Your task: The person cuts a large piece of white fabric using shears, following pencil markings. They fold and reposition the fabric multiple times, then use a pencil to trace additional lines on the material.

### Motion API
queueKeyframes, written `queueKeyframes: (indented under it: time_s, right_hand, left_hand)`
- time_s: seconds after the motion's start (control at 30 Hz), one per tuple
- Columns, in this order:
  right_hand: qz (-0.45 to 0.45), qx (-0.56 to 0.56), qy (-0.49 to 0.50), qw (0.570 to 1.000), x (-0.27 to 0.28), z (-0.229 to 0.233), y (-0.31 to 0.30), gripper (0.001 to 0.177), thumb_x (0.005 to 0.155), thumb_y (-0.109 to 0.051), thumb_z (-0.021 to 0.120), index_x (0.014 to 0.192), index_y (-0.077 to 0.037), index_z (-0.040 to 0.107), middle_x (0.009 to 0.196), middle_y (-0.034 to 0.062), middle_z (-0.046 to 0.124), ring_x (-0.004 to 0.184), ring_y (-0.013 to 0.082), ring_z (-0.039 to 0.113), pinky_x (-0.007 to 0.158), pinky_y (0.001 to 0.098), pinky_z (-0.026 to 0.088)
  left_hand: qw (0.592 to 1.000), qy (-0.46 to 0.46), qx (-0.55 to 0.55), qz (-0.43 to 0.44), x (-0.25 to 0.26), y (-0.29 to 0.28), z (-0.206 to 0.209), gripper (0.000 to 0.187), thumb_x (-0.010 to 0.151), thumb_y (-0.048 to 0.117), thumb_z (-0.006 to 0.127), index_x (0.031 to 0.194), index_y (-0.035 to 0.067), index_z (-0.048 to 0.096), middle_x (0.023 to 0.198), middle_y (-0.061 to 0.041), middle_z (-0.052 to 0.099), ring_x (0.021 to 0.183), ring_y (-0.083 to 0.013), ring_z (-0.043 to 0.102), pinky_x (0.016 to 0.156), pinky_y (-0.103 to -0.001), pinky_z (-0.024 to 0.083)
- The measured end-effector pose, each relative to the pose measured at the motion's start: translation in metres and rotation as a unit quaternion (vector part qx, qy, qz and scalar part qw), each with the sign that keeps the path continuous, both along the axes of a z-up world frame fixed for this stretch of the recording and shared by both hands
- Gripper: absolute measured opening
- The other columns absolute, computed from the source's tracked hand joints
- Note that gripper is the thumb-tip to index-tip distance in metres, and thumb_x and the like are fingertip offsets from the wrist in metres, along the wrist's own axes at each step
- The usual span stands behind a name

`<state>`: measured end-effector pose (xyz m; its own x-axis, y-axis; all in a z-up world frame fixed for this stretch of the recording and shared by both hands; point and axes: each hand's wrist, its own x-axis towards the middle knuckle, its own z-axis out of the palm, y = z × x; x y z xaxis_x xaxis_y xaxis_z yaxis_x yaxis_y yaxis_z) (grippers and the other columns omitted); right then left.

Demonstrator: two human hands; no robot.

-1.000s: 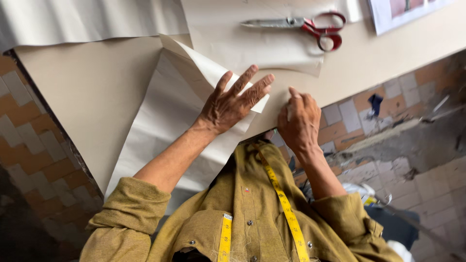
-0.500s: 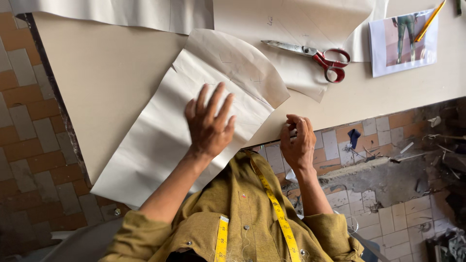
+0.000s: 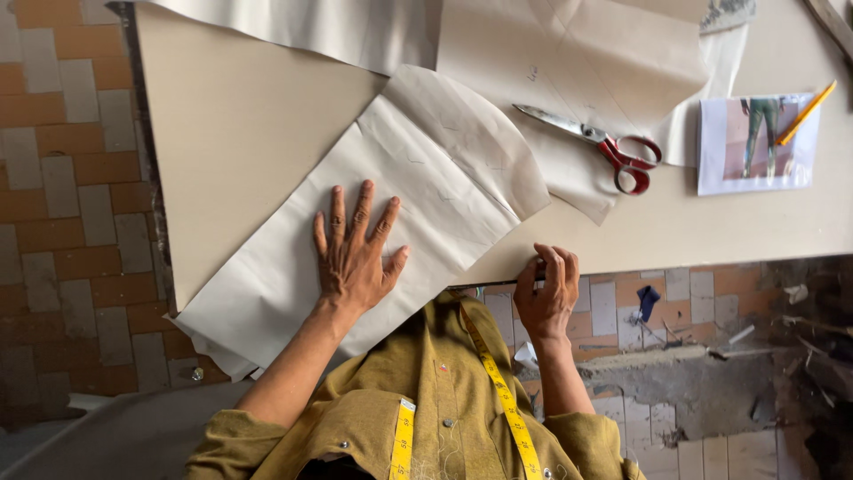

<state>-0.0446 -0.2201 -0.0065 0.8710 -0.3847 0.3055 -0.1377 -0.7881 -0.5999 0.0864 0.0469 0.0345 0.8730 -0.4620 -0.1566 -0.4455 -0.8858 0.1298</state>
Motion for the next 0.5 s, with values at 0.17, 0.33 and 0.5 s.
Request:
queueKeyframes:
  time_s: [0.17, 0.33, 0.5]
  right_hand:
    - [0.017, -0.024, -0.004, 1.000, 0.003, 0.001, -0.003, 0.027, 0.093, 0.004, 0.060, 0.119, 0.000, 0.061, 0.107, 0.0140, 0.062, 0.095, 0.0261, 0.061, 0.080, 0.0387, 0.054]
    - [0.025, -0.054, 0.008, 0.998, -0.002, -0.003, -0.005, 0.024, 0.093, 0.003, 0.061, 0.117, -0.001, 0.062, 0.106, 0.0133, 0.062, 0.095, 0.0264, 0.060, 0.082, 0.0417, 0.053]
    - [0.071, 0.060, -0.003, 0.996, 0.003, 0.012, -0.038, 0.016, 0.094, 0.002, 0.065, 0.109, -0.003, 0.067, 0.106, 0.0132, 0.068, 0.085, 0.0210, 0.069, 0.070, 0.0305, 0.060]
  left_hand:
    - [1.000, 0.017, -0.009, 0.015, 0.000, 0.000, 0.006, 0.079, 0.094, 0.058, 0.051, 0.163, 0.026, 0.027, 0.172, -0.005, 0.009, 0.156, -0.0405, 0.006, 0.120, -0.066, 0.011]
    - [1.000, -0.007, -0.022, 0.003, -0.001, -0.002, 0.007, 0.077, 0.093, 0.056, 0.053, 0.160, 0.025, 0.030, 0.170, -0.007, 0.012, 0.154, -0.0420, 0.008, 0.118, -0.067, 0.011]
    - [0.999, -0.027, -0.037, 0.001, -0.002, -0.002, 0.009, 0.075, 0.095, 0.054, 0.054, 0.160, 0.024, 0.034, 0.171, -0.007, 0.016, 0.155, -0.0421, 0.011, 0.119, -0.067, 0.013]
